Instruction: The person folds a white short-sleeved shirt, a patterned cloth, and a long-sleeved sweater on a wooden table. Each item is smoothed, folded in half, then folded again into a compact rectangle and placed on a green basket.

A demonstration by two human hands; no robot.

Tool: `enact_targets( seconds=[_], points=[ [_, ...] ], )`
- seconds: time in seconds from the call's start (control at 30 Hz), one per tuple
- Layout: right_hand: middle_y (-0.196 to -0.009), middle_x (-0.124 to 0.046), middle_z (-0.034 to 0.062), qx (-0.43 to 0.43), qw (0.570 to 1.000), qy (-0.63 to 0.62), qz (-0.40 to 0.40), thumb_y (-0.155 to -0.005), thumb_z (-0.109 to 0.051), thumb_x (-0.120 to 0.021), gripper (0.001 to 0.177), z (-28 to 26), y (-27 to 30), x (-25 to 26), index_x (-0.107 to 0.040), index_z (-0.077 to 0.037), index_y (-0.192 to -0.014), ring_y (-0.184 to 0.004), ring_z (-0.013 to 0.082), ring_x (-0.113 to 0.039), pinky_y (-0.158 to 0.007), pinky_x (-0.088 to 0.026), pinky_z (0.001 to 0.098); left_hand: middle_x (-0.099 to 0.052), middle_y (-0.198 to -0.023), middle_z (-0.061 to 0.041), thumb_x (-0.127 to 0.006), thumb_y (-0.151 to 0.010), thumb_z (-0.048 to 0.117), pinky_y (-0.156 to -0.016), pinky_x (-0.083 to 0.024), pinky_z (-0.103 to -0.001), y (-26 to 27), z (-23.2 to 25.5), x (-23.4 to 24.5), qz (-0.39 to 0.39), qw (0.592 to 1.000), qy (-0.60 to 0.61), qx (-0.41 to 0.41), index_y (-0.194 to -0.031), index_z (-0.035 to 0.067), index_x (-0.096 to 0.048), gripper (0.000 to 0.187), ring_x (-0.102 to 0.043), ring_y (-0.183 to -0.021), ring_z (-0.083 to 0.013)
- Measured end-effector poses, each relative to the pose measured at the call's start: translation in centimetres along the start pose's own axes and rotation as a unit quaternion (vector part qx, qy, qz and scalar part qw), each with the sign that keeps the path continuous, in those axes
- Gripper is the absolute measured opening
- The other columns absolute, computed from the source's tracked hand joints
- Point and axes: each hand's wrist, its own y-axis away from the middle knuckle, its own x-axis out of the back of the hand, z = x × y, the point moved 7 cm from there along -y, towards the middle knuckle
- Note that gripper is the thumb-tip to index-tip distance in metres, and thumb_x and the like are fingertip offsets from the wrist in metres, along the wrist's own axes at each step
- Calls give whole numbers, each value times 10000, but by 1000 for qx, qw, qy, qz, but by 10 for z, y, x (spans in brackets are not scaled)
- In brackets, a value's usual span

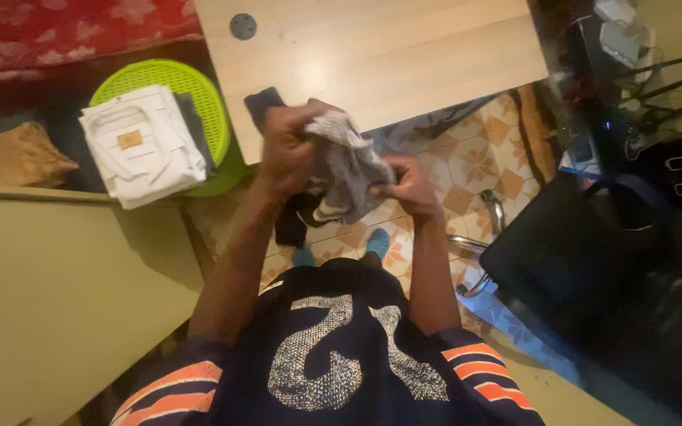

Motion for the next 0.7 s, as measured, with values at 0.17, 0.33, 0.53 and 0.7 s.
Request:
enact_targets(
  seconds=[0.17,0.33,0.53,0.7],
  points=[
    [-1014,-758,70,-3,1000,4,14,-721,-106,-910,440,-66,46,78,-724,4,-1104,-904,152,-722,-825,-597,293,-646,-667,-53,-758,-923,247,-543,-461,-328,-20,32,-13,170,907,-336,-190,-853,57,-739,203,-649,-606,-161],
    [-1144,-677,82,-48,978,51,-194,-726,-253,-919,708,-117,67,77,-600,-27,-1316,-1056,148,-655,-912,-537,301,-576,-642,-46,-620,-1053,297,-504,-392,-323,-31,20,-46,313,878,-269,-243,-769,58,-641,371,-561,-568,-155],
    [-1148,-749,126,-58,931,250,-258,-687,-329,-947,770,-102,74,91,-628,-2,-1307,-1041,193,-695,-909,-554,342,-483,-616,-13,-587,-1054,224,-472,-297,-300,-50,-31,-69,429,860,-134,-241,-703,70,-539,387,-436,-509,-118],
    [-1053,-727,79,-41,992,53,-104,-664,-288,-945,664,-113,75,185,-670,-13,-1203,-942,188,-720,-831,-618,310,-436,-607,-21,-626,-1017,187,-484,-271,-316,-48,-50,-64,460,851,-125,-220,-685,69,-501,373,-394,-512,-134]
  ],
)
